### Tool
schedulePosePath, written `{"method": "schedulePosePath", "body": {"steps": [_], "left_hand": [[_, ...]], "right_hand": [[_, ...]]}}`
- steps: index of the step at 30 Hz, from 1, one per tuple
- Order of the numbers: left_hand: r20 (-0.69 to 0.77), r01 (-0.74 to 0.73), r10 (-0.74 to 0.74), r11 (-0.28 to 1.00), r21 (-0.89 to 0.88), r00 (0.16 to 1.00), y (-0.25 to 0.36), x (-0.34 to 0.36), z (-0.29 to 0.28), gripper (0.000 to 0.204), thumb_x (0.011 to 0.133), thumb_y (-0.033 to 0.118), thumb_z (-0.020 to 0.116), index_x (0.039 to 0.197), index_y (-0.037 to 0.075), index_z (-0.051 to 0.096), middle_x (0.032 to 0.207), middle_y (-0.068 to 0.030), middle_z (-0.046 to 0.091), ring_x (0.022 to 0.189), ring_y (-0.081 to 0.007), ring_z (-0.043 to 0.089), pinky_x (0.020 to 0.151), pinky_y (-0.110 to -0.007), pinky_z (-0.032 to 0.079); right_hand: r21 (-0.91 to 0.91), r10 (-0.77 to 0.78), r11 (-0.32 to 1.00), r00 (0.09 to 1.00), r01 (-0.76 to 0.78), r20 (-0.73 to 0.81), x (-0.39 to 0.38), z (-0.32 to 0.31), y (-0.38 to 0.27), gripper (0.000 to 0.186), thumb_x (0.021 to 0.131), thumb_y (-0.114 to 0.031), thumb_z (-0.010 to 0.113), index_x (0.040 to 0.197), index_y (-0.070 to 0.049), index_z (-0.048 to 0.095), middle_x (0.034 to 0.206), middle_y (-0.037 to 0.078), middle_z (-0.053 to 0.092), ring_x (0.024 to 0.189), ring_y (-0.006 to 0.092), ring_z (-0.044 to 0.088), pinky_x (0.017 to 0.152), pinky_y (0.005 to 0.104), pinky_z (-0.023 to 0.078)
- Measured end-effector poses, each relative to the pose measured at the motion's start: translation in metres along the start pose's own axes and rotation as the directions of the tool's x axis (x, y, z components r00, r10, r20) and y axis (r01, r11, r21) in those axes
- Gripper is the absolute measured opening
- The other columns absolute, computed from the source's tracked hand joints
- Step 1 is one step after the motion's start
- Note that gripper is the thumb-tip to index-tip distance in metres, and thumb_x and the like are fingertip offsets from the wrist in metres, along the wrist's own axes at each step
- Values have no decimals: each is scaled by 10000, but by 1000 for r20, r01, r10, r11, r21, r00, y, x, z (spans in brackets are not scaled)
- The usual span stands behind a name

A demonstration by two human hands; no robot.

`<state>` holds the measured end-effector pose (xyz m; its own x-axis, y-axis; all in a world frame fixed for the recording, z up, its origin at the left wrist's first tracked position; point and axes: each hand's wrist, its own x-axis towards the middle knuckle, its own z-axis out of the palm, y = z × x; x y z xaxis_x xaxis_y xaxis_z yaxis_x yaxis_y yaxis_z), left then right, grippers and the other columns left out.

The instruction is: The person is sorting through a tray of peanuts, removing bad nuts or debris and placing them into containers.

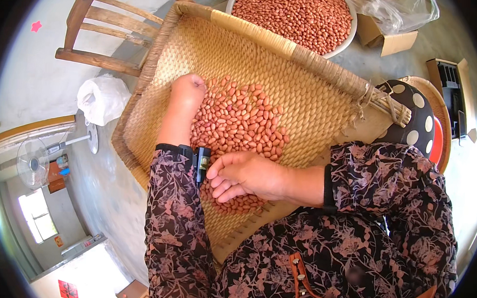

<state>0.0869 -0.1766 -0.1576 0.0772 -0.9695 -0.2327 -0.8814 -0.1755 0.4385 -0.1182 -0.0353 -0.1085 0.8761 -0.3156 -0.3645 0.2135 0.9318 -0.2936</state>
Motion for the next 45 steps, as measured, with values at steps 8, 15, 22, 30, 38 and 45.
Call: {"method": "schedulePosePath", "body": {"steps": [8,15,22,30,38,45], "left_hand": [[142,191,-135,813,-550,981,7,-19,-26,99,790,35,614,885,18,639,702,-17,598,554,-80,509,490,-214,399],[584,308,207,687,-658,785,38,-92,-77,107,828,50,617,935,36,614,715,-3,583,550,-40,472,469,-195,363],[159,92,-31,916,-392,987,-20,-61,-46,146,836,-13,568,967,1,631,795,-21,624,699,-97,573,647,-227,467],[-181,-91,62,984,-155,981,-42,-20,-15,485,786,-137,408,1245,-38,531,1206,-201,601,1082,-231,596,950,-301,452],[-214,-216,276,940,266,937,-21,-35,5,478,730,-86,494,1192,-8,587,1183,-218,573,1080,-350,561,976,-345,424],[-124,-41,24,991,-131,992,-15,-51,-34,344,755,-113,478,1023,-5,664,1053,-161,654,940,-259,631,854,-295,483]], "right_hand": [[57,-74,995,996,77,-51,6,-3,0,224,963,-154,452,1036,45,525,940,151,553,859,261,630,788,370,572],[131,-268,948,948,291,-170,16,-9,-2,414,996,-361,428,1087,37,498,969,143,536,923,253,603,831,368,553],[58,-90,994,995,93,-48,3,0,10,382,980,-323,466,981,51,541,944,146,554,907,250,603,834,372,551],[-11,20,1000,1000,-21,-17,2,2,11,365,986,-296,462,976,58,551,915,146,564,868,243,615,812,366,560],[-31,28,999,999,-27,18,2,2,8,377,991,-307,455,964,56,553,902,146,566,842,241,620,799,365,562],[-2,25,1000,1000,-25,7,0,-1,10,388,987,-319,458,958,56,553,901,146,566,832,244,620,784,370,565]]}}
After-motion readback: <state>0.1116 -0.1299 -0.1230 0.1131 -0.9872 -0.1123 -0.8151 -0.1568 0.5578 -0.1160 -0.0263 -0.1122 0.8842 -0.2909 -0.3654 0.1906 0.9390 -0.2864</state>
